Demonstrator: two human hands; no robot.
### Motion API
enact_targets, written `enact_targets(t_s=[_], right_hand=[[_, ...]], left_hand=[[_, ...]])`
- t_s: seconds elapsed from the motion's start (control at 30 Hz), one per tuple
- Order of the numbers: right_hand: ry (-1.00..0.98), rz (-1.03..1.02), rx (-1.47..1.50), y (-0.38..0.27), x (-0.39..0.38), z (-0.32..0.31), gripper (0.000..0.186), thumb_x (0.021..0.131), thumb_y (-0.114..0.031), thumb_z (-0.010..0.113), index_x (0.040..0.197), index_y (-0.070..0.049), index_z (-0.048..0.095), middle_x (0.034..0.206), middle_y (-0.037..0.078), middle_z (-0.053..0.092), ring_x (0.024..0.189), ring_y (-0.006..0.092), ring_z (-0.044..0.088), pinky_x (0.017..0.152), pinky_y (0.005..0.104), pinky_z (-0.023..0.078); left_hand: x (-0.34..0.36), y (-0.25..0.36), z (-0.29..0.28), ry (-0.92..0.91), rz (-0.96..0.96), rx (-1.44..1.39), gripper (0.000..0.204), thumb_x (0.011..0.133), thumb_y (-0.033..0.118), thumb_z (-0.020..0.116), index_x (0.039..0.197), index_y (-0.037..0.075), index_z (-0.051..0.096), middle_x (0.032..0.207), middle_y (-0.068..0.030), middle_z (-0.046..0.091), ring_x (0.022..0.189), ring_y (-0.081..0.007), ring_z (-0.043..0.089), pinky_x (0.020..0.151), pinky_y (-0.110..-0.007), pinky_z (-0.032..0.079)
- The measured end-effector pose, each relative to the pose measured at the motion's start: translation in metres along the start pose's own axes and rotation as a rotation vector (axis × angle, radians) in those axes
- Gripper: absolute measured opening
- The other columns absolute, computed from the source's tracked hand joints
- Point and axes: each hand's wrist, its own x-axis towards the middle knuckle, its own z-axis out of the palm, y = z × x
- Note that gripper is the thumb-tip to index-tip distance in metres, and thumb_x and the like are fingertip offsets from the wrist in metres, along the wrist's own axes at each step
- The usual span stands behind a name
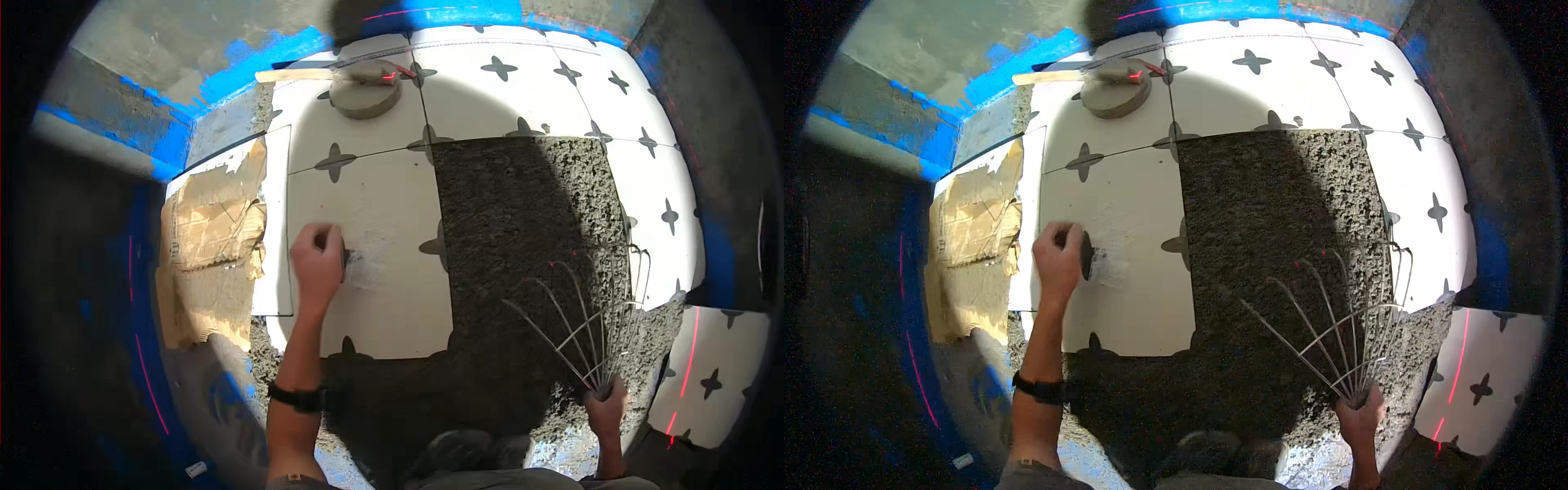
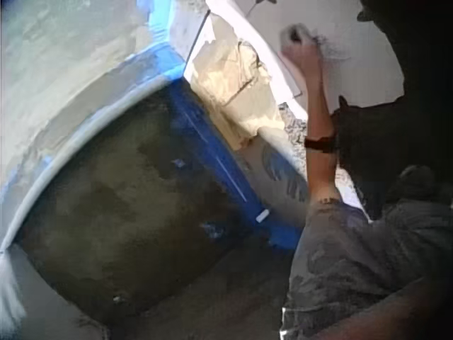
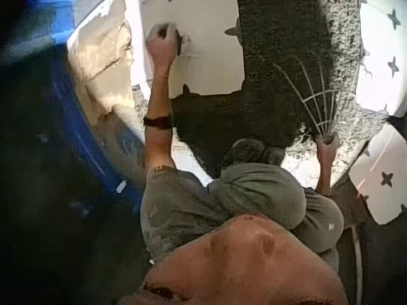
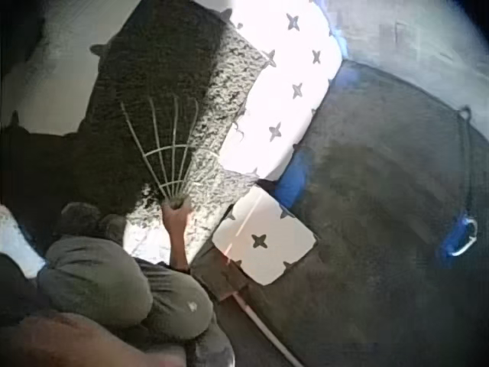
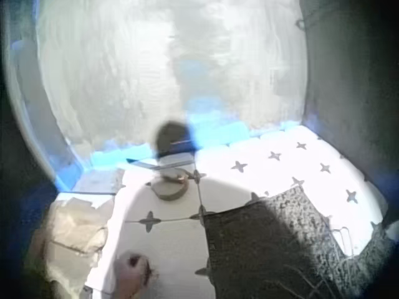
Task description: Applying tiles to a wet mortar bed using a laser level and measuring tape for alignment.
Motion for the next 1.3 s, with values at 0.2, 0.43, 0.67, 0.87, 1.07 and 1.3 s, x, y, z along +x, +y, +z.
enact_targets(t_s=[0.2,0.43,0.67,0.87,1.07,1.3], right_hand=[[0.031,-0.050,-0.003,-0.004,0.003,0.013,0.033,0.071,-0.017,0.076,0.095,-0.003,0.057,0.082,0.016,0.057,0.072,0.0338,0.055,0.068,0.0506,0.045],[0.088,-0.263,0.039,-0.002,0.008,0.028,0.029,0.076,-0.012,0.074,0.097,-0.003,0.056,0.076,0.012,0.064,0.065,0.0257,0.060,0.062,0.0424,0.048],[-0.020,-0.263,-0.030,0.007,0.012,0.017,0.032,0.082,-0.013,0.078,0.103,-0.002,0.058,0.080,0.010,0.064,0.067,0.0229,0.058,0.064,0.0405,0.047],[-0.078,-0.359,-0.060,0.003,0.009,-0.001,0.038,0.079,-0.015,0.082,0.107,-0.002,0.060,0.082,0.013,0.065,0.072,0.0268,0.063,0.069,0.0430,0.051],[-0.178,-0.272,-0.136,0.002,0.017,-0.008,0.042,0.078,-0.025,0.085,0.105,-0.001,0.062,0.090,0.020,0.071,0.081,0.0375,0.070,0.074,0.0468,0.055],[-0.152,-0.283,-0.096,0.007,0.013,-0.003,0.043,0.079,-0.027,0.084,0.104,-0.004,0.056,0.091,0.018,0.068,0.087,0.0437,0.067,0.078,0.0526,0.052]], left_hand=[[-0.042,-0.066,-0.088,0.065,-0.212,0.106,0.024,0.096,0.018,0.073,0.103,-0.005,0.073,0.089,-0.0101,0.074,0.080,-0.0142,0.067,0.076,-0.031,0.055],[-0.072,-0.100,-0.108,0.167,-0.238,0.390,0.036,0.091,0.022,0.076,0.114,-0.006,0.071,0.111,-0.0213,0.073,0.103,-0.0335,0.071,0.093,-0.042,0.055],[-0.086,-0.092,-0.108,0.106,-0.248,0.402,0.045,0.086,0.031,0.078,0.112,-0.005,0.070,0.115,-0.0224,0.065,0.112,-0.0399,0.060,0.100,-0.049,0.049],[-0.085,-0.092,-0.108,0.059,-0.178,0.502,0.050,0.083,0.035,0.082,0.110,-0.005,0.070,0.118,-0.0232,0.060,0.116,-0.0409,0.054,0.102,-0.052,0.046],[-0.074,-0.110,-0.111,0.000,-0.185,0.517,0.059,0.076,0.041,0.092,0.103,-0.003,0.064,0.106,-0.0219,0.062,0.106,-0.0414,0.058,0.093,-0.051,0.047],[-0.053,-0.113,-0.117,-0.138,-0.274,0.431,0.053,0.074,0.034,0.094,0.096,-0.004,0.063,0.094,-0.0203,0.063,0.089,-0.0363,0.062,0.082,-0.047,0.050]])
